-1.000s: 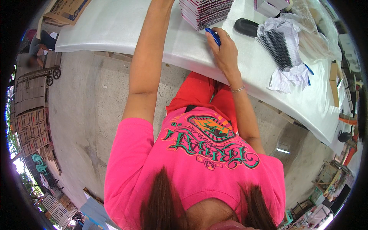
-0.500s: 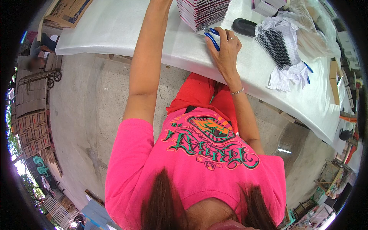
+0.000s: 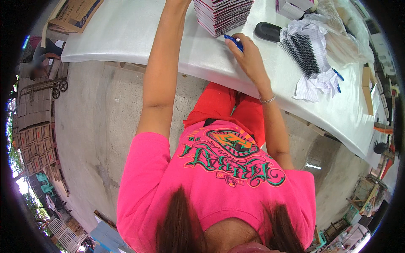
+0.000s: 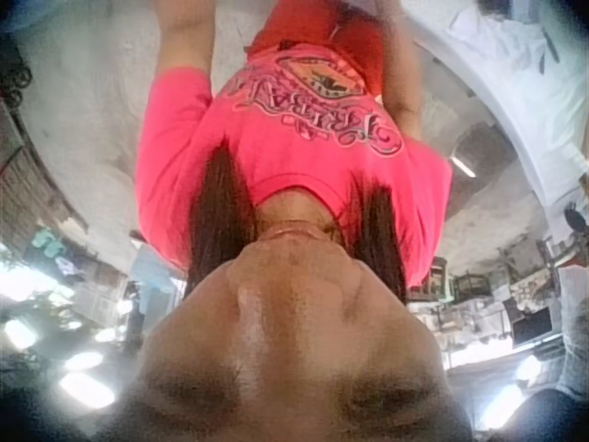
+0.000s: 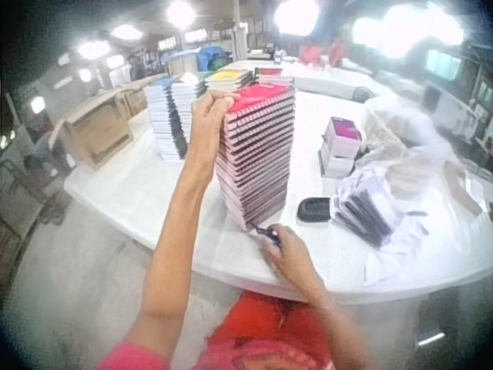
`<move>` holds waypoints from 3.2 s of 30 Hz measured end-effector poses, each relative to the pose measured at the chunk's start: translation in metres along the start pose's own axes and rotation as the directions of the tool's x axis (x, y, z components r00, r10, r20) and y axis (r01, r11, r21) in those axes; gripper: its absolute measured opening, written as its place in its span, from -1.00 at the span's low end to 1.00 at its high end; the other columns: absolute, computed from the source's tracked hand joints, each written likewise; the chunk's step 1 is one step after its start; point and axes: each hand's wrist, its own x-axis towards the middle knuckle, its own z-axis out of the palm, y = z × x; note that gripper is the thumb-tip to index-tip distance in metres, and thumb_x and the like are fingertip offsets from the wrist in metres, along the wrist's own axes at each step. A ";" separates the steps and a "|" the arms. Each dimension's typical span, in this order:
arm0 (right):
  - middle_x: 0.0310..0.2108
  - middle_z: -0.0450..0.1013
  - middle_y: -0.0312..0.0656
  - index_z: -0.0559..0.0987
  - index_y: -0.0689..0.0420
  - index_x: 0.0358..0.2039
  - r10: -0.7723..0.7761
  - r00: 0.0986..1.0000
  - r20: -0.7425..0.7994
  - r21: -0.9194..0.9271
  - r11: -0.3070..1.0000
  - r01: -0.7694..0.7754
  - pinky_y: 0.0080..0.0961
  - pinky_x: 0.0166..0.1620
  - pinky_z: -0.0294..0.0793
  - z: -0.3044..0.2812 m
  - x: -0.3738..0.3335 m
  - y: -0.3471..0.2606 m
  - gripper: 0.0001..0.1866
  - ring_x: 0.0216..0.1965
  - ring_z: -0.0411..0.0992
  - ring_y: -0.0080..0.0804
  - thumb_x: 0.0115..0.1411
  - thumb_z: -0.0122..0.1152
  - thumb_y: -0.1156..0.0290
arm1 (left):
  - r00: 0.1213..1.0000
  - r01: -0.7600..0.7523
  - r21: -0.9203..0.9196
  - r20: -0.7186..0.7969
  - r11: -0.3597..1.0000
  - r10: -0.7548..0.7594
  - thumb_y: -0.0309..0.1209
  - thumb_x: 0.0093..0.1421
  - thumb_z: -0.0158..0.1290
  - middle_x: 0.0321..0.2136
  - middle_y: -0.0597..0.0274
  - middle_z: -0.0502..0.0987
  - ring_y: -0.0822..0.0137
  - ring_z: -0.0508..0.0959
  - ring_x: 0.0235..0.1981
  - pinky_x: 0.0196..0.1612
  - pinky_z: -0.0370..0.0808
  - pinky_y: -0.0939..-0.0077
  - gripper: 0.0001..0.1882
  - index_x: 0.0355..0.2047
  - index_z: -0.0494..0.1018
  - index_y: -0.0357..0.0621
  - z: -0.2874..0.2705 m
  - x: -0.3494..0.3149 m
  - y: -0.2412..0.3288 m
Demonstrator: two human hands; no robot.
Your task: The person inserts spiral wire bindings into pink notebooks using a handheld crimper. She repeatedly picks up notebooks, aligns the binding, crimps it, and stacks the finished units on the table.
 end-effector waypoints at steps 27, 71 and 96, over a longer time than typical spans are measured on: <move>-0.53 0.53 0.05 0.58 0.28 -0.18 0.222 0.911 0.346 0.184 0.937 -0.298 -0.20 -0.26 0.51 -0.013 0.021 0.001 -0.50 -0.44 0.57 -0.05 0.35 0.04 0.01 | 0.998 0.057 -0.088 0.035 0.994 -0.054 -0.34 0.25 0.01 -0.42 0.25 0.53 0.42 0.44 -0.32 -0.15 0.37 0.52 -0.74 -0.34 0.57 -0.32 0.002 0.000 -0.002; -0.23 0.41 -0.01 0.52 0.15 -0.07 -0.275 0.927 -0.255 -0.457 0.879 0.135 -0.19 -0.03 0.28 0.036 -0.017 0.011 -0.58 -0.17 0.34 -0.10 0.24 0.26 0.08 | 1.000 0.002 -0.081 0.025 0.997 0.000 -0.36 0.23 0.02 -0.42 0.19 0.57 0.41 0.49 -0.29 -0.14 0.39 0.53 -0.74 -0.37 0.59 -0.34 0.006 0.002 -0.003; -0.22 0.40 -0.07 0.51 0.13 -0.12 -0.300 0.927 -0.225 -0.565 0.815 0.127 -0.22 -0.07 0.26 0.040 -0.015 0.013 -0.60 -0.15 0.34 -0.17 0.21 0.27 0.09 | 0.995 -0.091 0.021 -0.032 0.996 0.092 -0.34 0.23 0.02 -0.46 0.26 0.52 0.43 0.44 -0.35 -0.20 0.37 0.52 -0.74 -0.36 0.57 -0.34 0.004 0.001 -0.005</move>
